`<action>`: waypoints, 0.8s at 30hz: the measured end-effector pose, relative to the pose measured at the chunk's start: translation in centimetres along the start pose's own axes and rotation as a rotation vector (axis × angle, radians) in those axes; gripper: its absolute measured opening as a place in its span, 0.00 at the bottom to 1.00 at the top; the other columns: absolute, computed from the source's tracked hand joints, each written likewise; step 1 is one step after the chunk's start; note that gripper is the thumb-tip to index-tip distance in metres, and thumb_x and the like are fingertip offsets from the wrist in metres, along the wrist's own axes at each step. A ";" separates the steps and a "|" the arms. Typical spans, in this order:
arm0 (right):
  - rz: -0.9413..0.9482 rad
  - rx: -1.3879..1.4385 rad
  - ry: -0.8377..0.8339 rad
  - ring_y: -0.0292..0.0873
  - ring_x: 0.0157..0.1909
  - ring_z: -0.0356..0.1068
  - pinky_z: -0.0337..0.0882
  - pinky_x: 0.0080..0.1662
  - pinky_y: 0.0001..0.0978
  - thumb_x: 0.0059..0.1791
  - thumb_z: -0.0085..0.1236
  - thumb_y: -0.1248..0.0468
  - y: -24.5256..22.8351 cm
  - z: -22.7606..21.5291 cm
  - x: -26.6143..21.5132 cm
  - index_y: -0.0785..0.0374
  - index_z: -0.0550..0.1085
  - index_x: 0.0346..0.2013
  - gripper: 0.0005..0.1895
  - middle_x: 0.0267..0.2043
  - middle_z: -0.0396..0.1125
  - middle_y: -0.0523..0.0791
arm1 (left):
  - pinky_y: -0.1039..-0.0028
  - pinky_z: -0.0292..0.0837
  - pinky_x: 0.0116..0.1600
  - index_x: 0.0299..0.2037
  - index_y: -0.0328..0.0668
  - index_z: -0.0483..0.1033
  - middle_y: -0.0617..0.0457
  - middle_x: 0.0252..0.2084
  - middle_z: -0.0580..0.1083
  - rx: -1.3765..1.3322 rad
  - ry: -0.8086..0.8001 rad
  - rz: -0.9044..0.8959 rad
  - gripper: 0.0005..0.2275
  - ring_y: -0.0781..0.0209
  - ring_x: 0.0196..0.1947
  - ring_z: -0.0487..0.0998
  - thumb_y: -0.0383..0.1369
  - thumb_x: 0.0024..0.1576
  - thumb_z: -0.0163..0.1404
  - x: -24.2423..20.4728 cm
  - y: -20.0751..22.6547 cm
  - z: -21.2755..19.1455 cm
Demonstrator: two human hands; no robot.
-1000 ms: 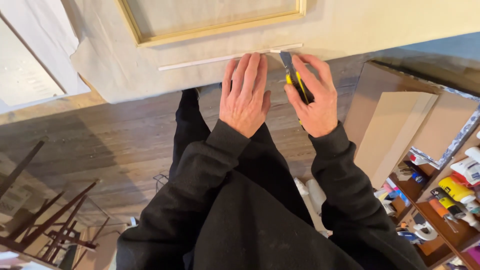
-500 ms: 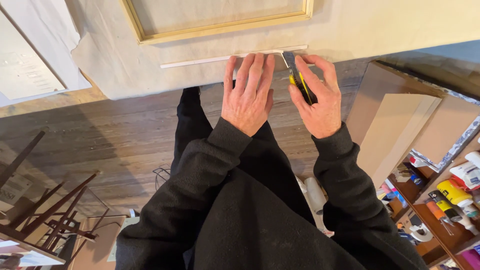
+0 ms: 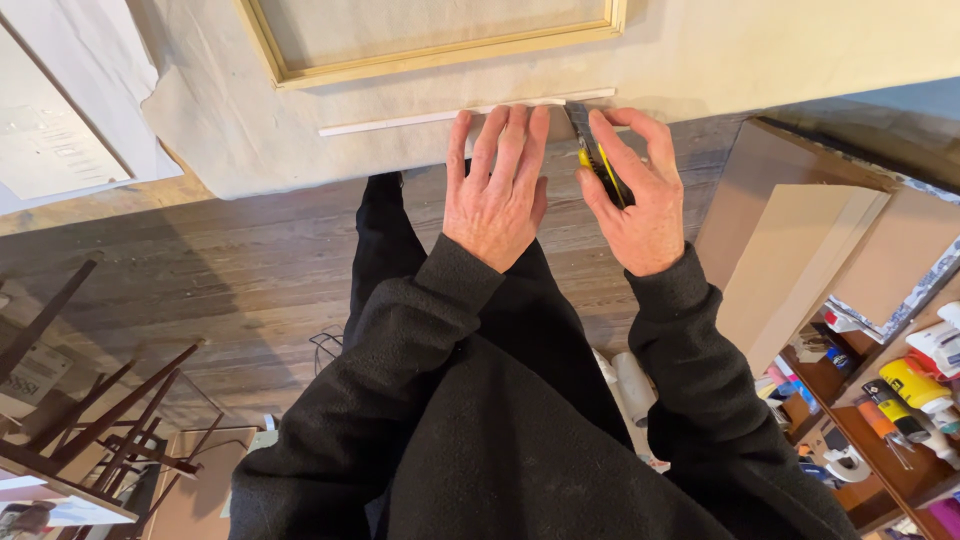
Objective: Cutting and preparing white spacers or foam strips to be used inside a wooden picture frame.
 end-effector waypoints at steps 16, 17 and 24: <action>0.110 -0.085 -0.011 0.54 0.65 0.67 0.71 0.64 0.42 0.51 0.64 0.79 -1.6 0.0 0.2 0.71 0.74 0.65 0.27 0.68 0.60 0.52 | 0.39 0.48 0.81 0.74 0.34 0.65 0.37 0.74 0.61 -0.096 -0.227 -0.061 0.36 0.41 0.76 0.62 0.31 0.55 0.66 -0.1 0.2 -0.5; 0.111 -0.083 -0.013 0.53 0.65 0.67 0.71 0.63 0.42 0.51 0.64 0.79 -1.6 -0.1 0.1 0.70 0.74 0.65 0.27 0.68 0.60 0.52 | 0.39 0.47 0.81 0.74 0.34 0.66 0.36 0.74 0.61 -0.104 -0.229 -0.058 0.35 0.41 0.76 0.61 0.31 0.55 0.67 -0.1 0.2 -0.5; 0.132 -0.091 -0.019 0.51 0.62 0.68 0.72 0.60 0.39 0.52 0.64 0.78 -1.7 -0.1 0.1 0.69 0.74 0.66 0.26 0.68 0.60 0.52 | 0.41 0.49 0.81 0.76 0.35 0.62 0.38 0.72 0.63 -0.055 -0.240 -0.065 0.38 0.44 0.74 0.63 0.33 0.54 0.67 0.4 0.5 -1.2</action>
Point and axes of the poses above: each hand's wrist, its own x-axis towards the middle knuckle, its own z-axis out of the palm, y = z × x, the point moved 1 cm from there along x, towards the middle knuckle
